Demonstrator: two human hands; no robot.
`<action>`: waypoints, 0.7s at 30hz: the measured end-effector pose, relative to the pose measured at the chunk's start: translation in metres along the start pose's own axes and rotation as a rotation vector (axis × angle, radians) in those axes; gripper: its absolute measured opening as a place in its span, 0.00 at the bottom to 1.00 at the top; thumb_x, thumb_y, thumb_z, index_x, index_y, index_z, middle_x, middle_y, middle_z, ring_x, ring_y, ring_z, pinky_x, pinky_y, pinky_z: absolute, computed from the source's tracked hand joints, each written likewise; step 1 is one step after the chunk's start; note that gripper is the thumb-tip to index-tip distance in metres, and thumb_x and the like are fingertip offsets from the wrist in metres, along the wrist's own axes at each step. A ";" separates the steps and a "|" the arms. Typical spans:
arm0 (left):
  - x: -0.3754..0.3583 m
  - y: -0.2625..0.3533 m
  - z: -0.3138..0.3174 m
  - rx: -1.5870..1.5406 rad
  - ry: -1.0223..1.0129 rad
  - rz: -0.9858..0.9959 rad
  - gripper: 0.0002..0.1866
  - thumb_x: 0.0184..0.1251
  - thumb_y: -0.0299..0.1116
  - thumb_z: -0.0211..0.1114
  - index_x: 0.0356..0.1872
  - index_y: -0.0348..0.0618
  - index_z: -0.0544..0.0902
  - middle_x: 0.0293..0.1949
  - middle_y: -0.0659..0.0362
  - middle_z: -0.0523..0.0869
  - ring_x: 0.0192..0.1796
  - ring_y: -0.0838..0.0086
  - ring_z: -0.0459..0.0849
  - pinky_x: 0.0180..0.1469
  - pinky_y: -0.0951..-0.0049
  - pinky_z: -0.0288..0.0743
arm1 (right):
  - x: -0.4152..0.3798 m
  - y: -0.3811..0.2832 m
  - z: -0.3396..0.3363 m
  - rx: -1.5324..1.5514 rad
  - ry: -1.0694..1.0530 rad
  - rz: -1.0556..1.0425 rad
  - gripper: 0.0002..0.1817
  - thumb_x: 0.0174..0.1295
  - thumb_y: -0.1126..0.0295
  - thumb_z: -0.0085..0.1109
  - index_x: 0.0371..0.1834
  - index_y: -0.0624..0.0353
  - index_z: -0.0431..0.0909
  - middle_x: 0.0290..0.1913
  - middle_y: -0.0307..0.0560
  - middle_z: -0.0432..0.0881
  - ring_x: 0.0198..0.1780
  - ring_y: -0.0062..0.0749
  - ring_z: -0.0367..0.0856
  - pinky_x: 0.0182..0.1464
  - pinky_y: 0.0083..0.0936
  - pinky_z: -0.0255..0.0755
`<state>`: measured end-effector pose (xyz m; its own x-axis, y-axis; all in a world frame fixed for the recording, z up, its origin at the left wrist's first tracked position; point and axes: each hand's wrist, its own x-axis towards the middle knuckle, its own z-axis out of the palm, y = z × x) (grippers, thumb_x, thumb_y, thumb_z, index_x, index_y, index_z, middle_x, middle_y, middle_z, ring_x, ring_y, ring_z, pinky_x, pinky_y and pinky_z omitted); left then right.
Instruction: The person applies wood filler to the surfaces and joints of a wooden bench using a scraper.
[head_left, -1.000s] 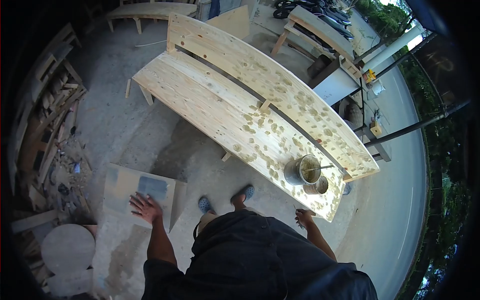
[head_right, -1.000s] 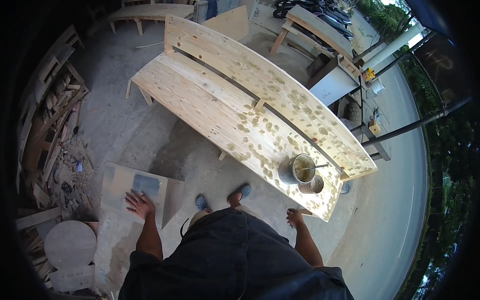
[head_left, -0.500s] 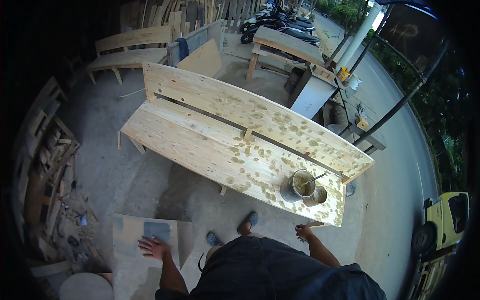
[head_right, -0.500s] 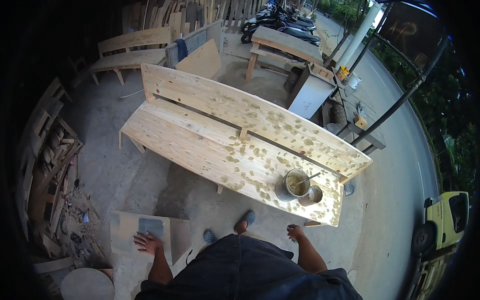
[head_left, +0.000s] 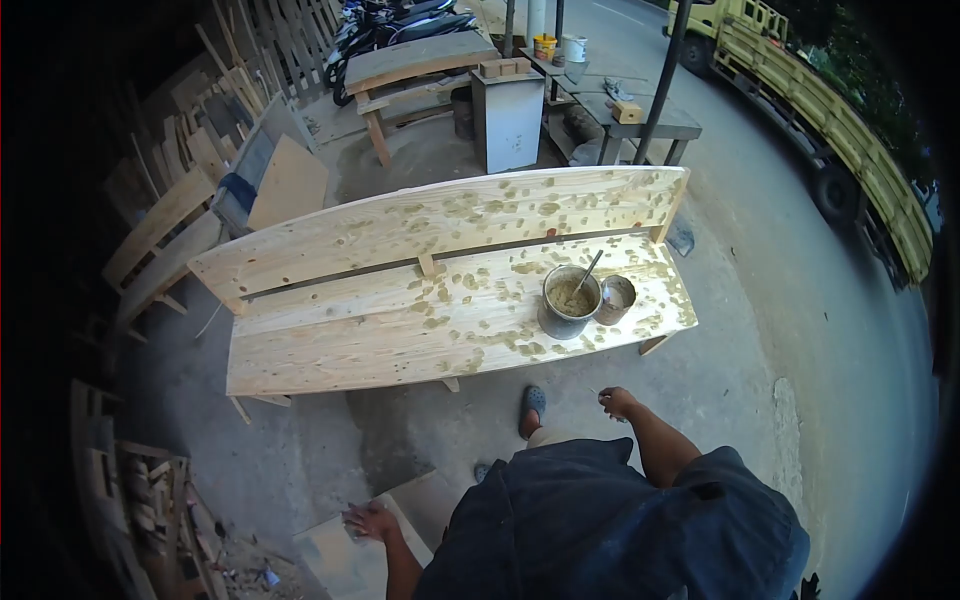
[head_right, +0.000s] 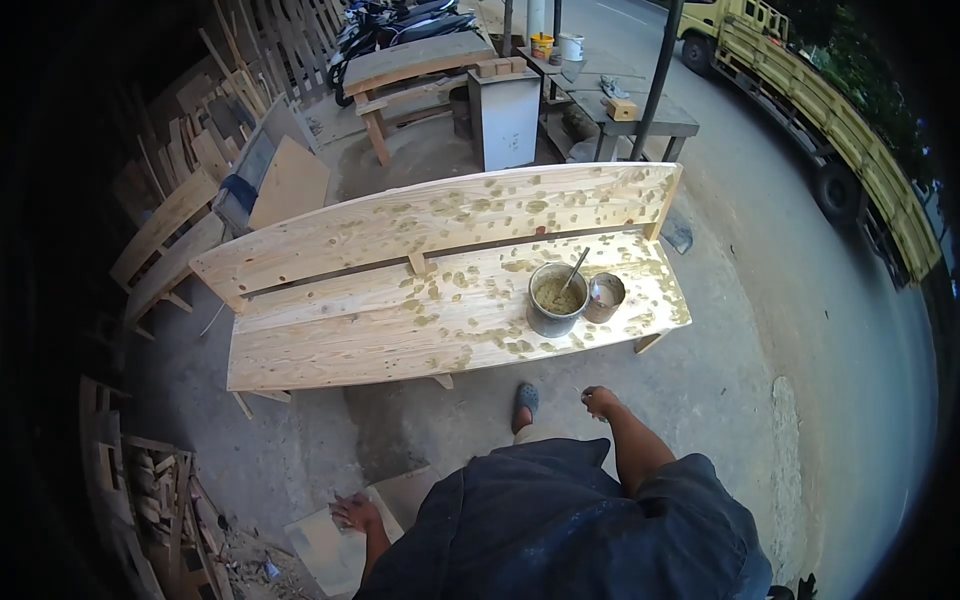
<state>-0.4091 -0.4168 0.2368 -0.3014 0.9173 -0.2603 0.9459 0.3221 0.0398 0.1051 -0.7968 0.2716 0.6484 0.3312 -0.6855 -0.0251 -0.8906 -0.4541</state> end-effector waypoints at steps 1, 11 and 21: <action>0.002 0.019 -0.002 0.009 0.022 0.116 0.39 0.70 0.57 0.50 0.78 0.53 0.55 0.81 0.54 0.43 0.81 0.51 0.39 0.73 0.33 0.41 | -0.006 0.007 0.002 0.033 0.004 0.029 0.19 0.67 0.59 0.54 0.56 0.56 0.81 0.29 0.50 0.86 0.25 0.35 0.85 0.31 0.33 0.80; -0.055 0.148 -0.035 0.046 -0.083 0.892 0.37 0.66 0.46 0.61 0.75 0.49 0.62 0.80 0.51 0.49 0.81 0.50 0.40 0.77 0.42 0.38 | -0.083 0.112 0.030 0.212 0.133 0.203 0.18 0.67 0.60 0.51 0.53 0.58 0.82 0.32 0.52 0.87 0.27 0.38 0.87 0.37 0.36 0.81; -0.001 0.100 0.111 0.415 -0.638 1.084 0.33 0.66 0.53 0.59 0.64 0.40 0.75 0.61 0.45 0.80 0.67 0.48 0.74 0.70 0.60 0.65 | -0.114 0.202 0.030 0.459 0.187 0.358 0.18 0.66 0.62 0.52 0.54 0.59 0.81 0.32 0.51 0.86 0.25 0.36 0.85 0.30 0.35 0.81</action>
<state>-0.3012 -0.4118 0.1341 0.6267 0.3553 -0.6935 0.6705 -0.6993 0.2476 0.0033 -1.0058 0.2412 0.6606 -0.0611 -0.7482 -0.5645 -0.6975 -0.4414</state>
